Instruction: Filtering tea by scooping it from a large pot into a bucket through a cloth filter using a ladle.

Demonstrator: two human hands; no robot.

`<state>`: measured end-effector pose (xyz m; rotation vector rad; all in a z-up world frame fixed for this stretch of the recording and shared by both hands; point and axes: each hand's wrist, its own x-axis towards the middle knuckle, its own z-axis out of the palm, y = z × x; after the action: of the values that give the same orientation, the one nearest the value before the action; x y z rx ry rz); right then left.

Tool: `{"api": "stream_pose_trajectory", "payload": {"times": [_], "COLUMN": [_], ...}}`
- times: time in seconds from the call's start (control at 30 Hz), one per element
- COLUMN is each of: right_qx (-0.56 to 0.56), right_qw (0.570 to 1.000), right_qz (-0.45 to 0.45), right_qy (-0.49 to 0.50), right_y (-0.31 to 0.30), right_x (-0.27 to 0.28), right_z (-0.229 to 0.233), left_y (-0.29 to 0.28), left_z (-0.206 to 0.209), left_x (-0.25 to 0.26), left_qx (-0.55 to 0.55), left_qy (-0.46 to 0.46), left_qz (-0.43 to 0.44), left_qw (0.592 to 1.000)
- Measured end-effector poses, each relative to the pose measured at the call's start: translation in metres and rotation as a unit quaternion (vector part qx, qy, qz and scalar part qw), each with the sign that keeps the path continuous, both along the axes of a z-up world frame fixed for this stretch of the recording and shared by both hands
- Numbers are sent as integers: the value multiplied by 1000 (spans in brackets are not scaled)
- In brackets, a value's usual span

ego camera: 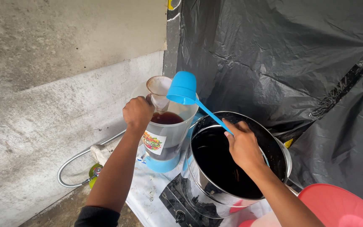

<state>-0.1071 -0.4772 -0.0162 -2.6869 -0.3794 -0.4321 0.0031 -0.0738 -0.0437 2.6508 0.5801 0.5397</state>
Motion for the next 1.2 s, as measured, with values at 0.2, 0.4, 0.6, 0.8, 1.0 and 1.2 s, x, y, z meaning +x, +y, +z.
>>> {"api": "stream_pose_trajectory", "payload": {"times": [0.2,0.4,0.6,0.8,1.0,1.2], "right_qx": [-2,25,33,33,23,9], "right_qw": [1000,999,999,999,998,996], "right_qz": [6,13,-8,-37,-43,-54], "right_qy": [-12,-16,-16,9,35,64], "right_y": [-2,4,11,11,6,8], "right_x": [1,-4,-13,-15,-9,-10], "right_z": [-7,-1,10,13,9,8], "left_y": [-1,-3,-4,0,1,3], "left_z": [1,0,1,7,8,3], "left_x": [-7,-10,-15,-16,-19,-15], "left_qx": [1,8,-1,-51,-81,-85], "left_qy": [-7,-24,-35,-33,-51,-48], "left_qz": [0,3,1,11,12,15], "left_qw": [1000,1000,999,998,995,995]}}
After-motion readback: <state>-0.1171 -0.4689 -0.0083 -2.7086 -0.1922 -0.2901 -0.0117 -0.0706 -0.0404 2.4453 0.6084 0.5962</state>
